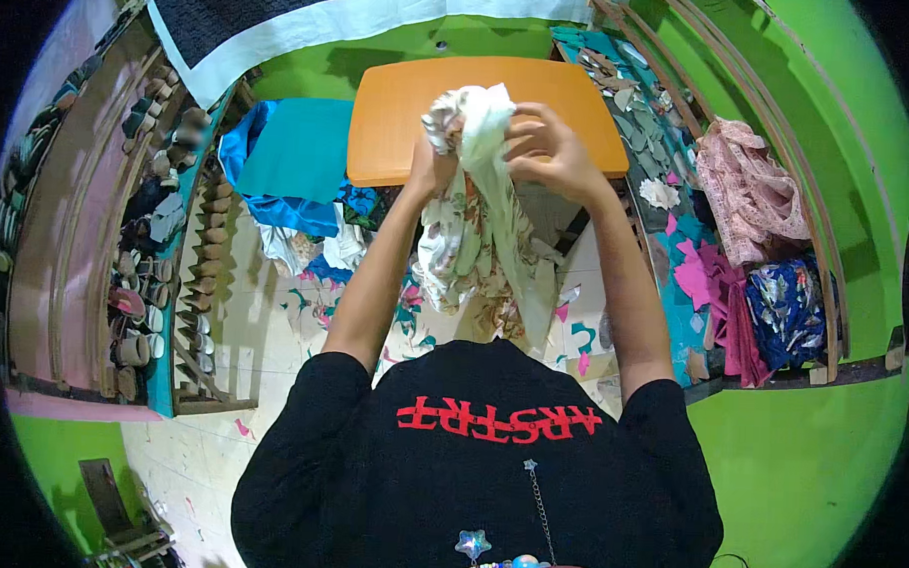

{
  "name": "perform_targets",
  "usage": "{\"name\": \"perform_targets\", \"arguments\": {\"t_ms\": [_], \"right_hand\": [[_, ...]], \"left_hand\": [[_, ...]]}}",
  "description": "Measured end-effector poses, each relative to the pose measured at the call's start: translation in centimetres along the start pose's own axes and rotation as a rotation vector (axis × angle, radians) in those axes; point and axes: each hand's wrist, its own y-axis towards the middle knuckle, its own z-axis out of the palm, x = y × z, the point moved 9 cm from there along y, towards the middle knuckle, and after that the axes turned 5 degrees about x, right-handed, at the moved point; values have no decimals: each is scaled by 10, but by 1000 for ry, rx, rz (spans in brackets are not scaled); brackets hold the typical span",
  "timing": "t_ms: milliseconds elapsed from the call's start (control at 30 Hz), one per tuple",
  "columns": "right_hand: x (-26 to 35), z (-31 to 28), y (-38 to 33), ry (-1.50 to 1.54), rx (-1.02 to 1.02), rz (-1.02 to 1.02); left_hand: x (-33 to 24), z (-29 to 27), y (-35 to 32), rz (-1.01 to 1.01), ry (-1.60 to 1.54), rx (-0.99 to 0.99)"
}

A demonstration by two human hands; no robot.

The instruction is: Fold a piece of cloth on a wooden table and place it on a shelf.

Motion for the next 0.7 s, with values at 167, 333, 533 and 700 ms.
{"name": "perform_targets", "arguments": {"t_ms": [167,333,533,700], "right_hand": [[-68,-69,-22,101,-292,113],[-35,-14,22,110,-65,38],[-52,35,33,261,181,203],[-85,66,1,-165,558,607]], "left_hand": [[-14,-20,13,-284,-440,-56],[-25,-36,48,-145,-1342,135],[-71,-48,69,-62,-582,354],[-88,-64,70,-13,69,459]]}}
